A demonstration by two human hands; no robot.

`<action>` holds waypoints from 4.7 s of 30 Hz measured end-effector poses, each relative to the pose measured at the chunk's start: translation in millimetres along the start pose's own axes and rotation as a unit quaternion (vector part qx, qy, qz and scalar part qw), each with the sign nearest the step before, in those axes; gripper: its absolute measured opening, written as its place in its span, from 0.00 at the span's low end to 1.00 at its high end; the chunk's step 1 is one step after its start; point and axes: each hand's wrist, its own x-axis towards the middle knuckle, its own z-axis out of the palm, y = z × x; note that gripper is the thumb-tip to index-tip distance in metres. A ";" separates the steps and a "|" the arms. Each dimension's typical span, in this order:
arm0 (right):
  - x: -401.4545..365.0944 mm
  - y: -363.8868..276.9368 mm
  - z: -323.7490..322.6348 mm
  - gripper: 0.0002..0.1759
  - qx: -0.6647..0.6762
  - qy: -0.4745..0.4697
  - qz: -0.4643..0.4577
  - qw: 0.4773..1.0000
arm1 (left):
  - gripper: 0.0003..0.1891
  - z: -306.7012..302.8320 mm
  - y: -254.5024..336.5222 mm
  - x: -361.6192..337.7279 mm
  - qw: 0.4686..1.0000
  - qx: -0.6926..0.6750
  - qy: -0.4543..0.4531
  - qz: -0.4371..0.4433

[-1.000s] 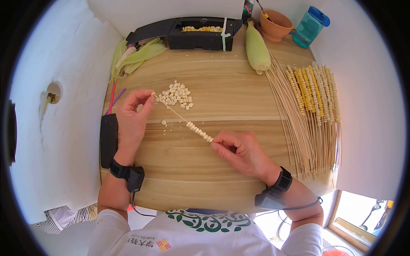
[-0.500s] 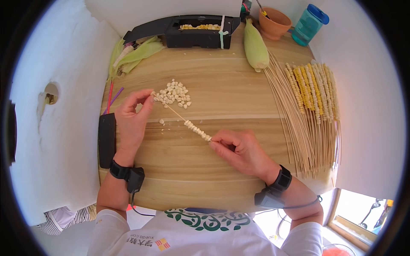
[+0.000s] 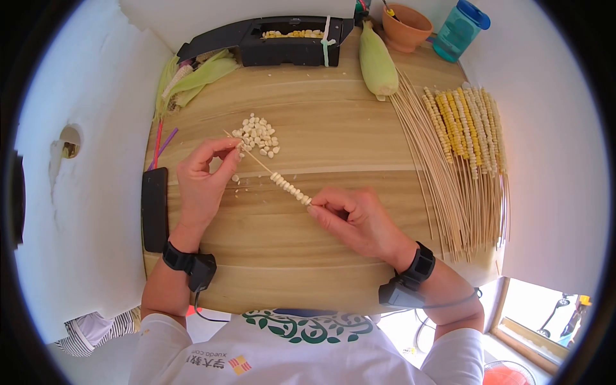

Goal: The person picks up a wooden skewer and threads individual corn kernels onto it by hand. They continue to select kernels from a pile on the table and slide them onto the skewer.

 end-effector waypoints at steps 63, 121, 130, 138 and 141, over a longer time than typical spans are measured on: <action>1.0 -0.5 -1.0 0.07 0.038 -0.001 0.019 0.999 | 0.05 -40.8 11.7 11.4 0.954 0.139 -0.257 -0.064; 1.2 1.8 -0.8 0.05 -0.030 -0.007 -0.022 0.999 | 0.09 -16.1 -35.1 17.2 0.979 -0.172 0.038 -0.103; 1.0 1.1 -0.7 0.05 -0.035 -0.005 -0.016 0.999 | 0.09 -16.2 -32.2 17.2 0.980 -0.166 0.038 -0.104; 1.1 3.1 -0.4 0.05 -0.035 -0.003 -0.017 0.999 | 0.08 -16.7 -32.6 17.3 0.986 -0.137 0.037 -0.090; 1.2 2.3 -0.2 0.05 -0.037 -0.003 -0.018 0.999 | 0.08 -16.1 -31.9 16.7 0.988 -0.128 0.040 -0.082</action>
